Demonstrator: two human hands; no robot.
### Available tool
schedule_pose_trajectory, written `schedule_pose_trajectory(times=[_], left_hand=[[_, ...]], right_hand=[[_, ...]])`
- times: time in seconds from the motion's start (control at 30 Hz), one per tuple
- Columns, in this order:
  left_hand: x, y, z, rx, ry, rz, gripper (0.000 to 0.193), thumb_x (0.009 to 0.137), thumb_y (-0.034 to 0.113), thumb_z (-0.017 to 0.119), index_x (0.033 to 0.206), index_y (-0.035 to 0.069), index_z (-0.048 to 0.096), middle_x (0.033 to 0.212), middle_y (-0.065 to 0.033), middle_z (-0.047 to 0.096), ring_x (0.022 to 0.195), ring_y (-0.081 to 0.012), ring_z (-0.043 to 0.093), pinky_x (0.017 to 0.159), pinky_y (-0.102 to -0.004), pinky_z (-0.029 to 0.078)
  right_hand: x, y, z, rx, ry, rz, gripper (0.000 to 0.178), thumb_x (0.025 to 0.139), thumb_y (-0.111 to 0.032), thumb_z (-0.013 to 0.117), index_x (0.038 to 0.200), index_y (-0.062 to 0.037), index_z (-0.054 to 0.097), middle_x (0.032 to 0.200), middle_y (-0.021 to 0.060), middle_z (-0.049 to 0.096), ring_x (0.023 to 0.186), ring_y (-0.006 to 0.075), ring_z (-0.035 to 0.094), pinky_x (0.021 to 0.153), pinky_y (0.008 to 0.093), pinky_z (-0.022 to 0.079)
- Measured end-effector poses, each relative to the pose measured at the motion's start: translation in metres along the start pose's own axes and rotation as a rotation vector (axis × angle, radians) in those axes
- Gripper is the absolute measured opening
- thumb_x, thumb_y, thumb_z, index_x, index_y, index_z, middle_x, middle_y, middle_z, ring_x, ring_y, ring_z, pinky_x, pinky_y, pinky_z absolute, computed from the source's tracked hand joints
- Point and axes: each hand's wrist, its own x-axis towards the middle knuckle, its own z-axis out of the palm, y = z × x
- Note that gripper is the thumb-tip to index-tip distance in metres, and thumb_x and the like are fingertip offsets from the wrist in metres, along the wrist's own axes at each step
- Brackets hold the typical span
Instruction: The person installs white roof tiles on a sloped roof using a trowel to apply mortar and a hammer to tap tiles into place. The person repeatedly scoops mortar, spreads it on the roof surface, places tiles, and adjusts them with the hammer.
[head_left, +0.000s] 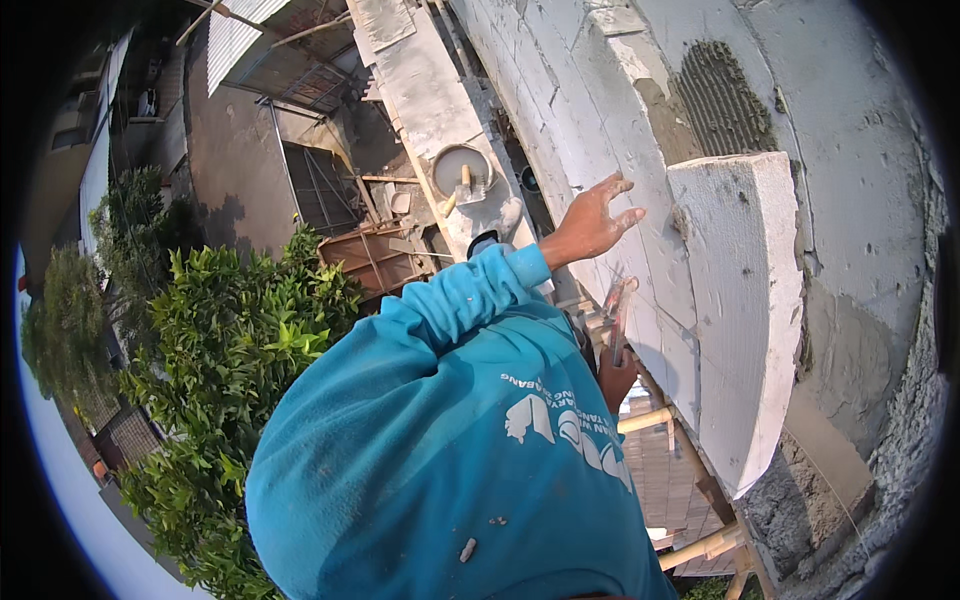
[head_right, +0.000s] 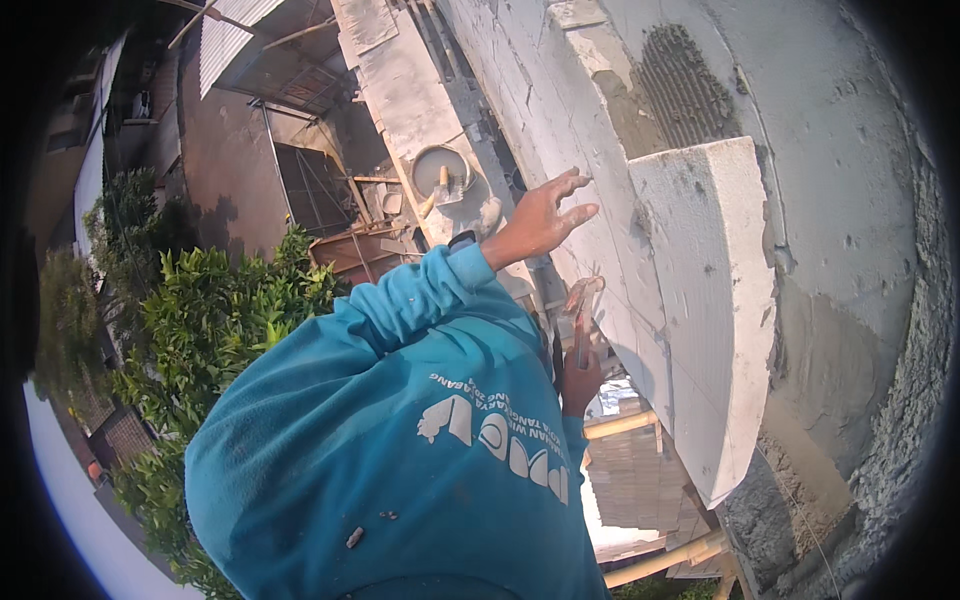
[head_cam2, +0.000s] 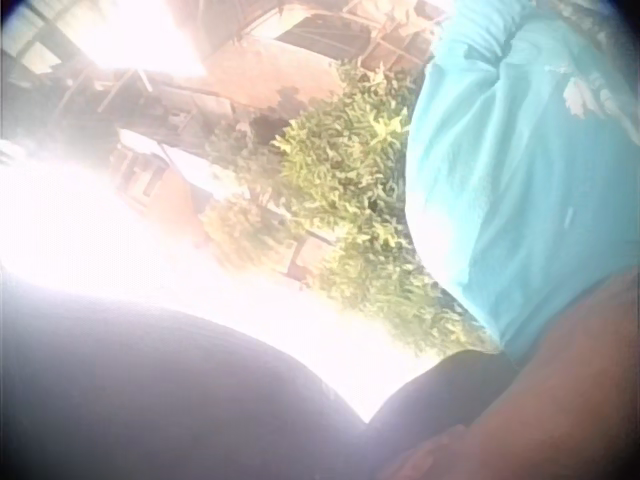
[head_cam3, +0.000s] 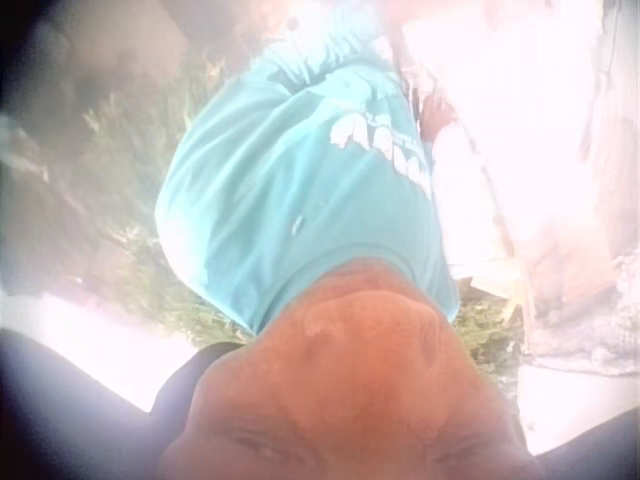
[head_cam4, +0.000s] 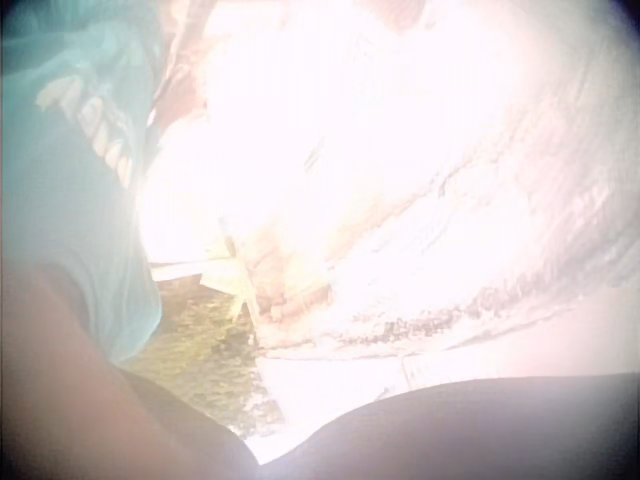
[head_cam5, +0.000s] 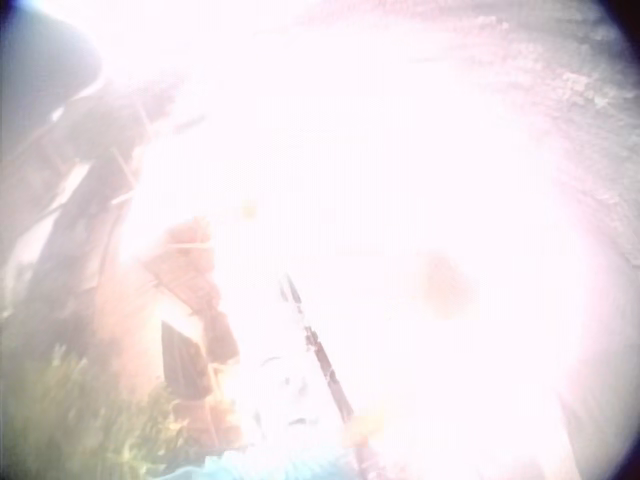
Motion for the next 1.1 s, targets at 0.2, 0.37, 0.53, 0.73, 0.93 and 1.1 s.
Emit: schedule_pose_trajectory(times=[0.2,0.37,0.53,0.73,0.93,1.1], left_hand=[[-0.067,-0.111,-0.038,0.167,-0.349,-0.37,0.053,0.088,0.049,0.065,0.109,0.0,0.068,0.1,-0.021,0.07,0.094,-0.0357,0.067,0.082,-0.0427,0.052],[-0.077,-0.134,-0.038,0.015,-0.482,-0.459,0.063,0.086,0.062,0.063,0.101,0.001,0.071,0.089,-0.0178,0.069,0.086,-0.0295,0.066,0.079,-0.0386,0.05],[-0.037,-0.112,-0.067,-0.068,-0.625,-0.607,0.067,0.089,0.064,0.059,0.111,0.002,0.07,0.097,-0.0123,0.069,0.092,-0.0227,0.062,0.084,-0.0342,0.048],[0.011,-0.093,-0.096,-0.3,-0.337,-0.707,0.061,0.089,0.058,0.063,0.11,0.001,0.07,0.098,-0.0088,0.068,0.095,-0.0187,0.06,0.083,-0.0354,0.048],[0.046,-0.094,-0.128,-0.438,-0.27,-0.56,0.051,0.096,0.043,0.061,0.127,0.003,0.062,0.111,-0.0061,0.066,0.101,-0.0169,0.06,0.089,-0.0336,0.048],[0.075,-0.065,-0.147,-0.717,-0.214,-0.384,0.043,0.101,0.032,0.056,0.132,0.002,0.059,0.127,-0.009,0.063,0.111,-0.0168,0.058,0.1,-0.0319,0.045]], right_hand=[[0.017,-0.038,0.022,0.12,-0.18,0.069,0.031,0.08,-0.026,0.073,0.083,0.0022,0.061,0.078,0.021,0.065,0.068,0.033,0.062,0.065,0.0435,0.048],[0.056,-0.1,0.047,0.092,-0.216,-0.124,0.034,0.08,-0.025,0.073,0.097,0.0028,0.062,0.084,0.0244,0.065,0.078,0.0421,0.064,0.071,0.0477,0.048],[0.096,-0.139,0.084,-0.008,-0.321,-0.133,0.042,0.075,-0.025,0.074,0.105,0.0026,0.061,0.09,0.0282,0.066,0.085,0.0464,0.065,0.073,0.0506,0.05],[0.122,-0.236,0.115,0.028,-0.293,-0.336,0.047,0.076,-0.025,0.074,0.111,0.0021,0.056,0.09,0.0283,0.066,0.085,0.0464,0.064,0.073,0.052,0.05],[0.144,-0.306,0.106,0.146,-0.21,-0.418,0.041,0.077,-0.021,0.074,0.108,-0.0004,0.055,0.091,0.0257,0.066,0.086,0.046,0.063,0.073,0.0526,0.049],[0.17,-0.34,0.085,0.078,-0.231,-0.478,0.045,0.079,-0.027,0.076,0.113,-0.0031,0.058,0.101,0.0191,0.065,0.09,0.0385,0.064,0.076,0.0462,0.051]])
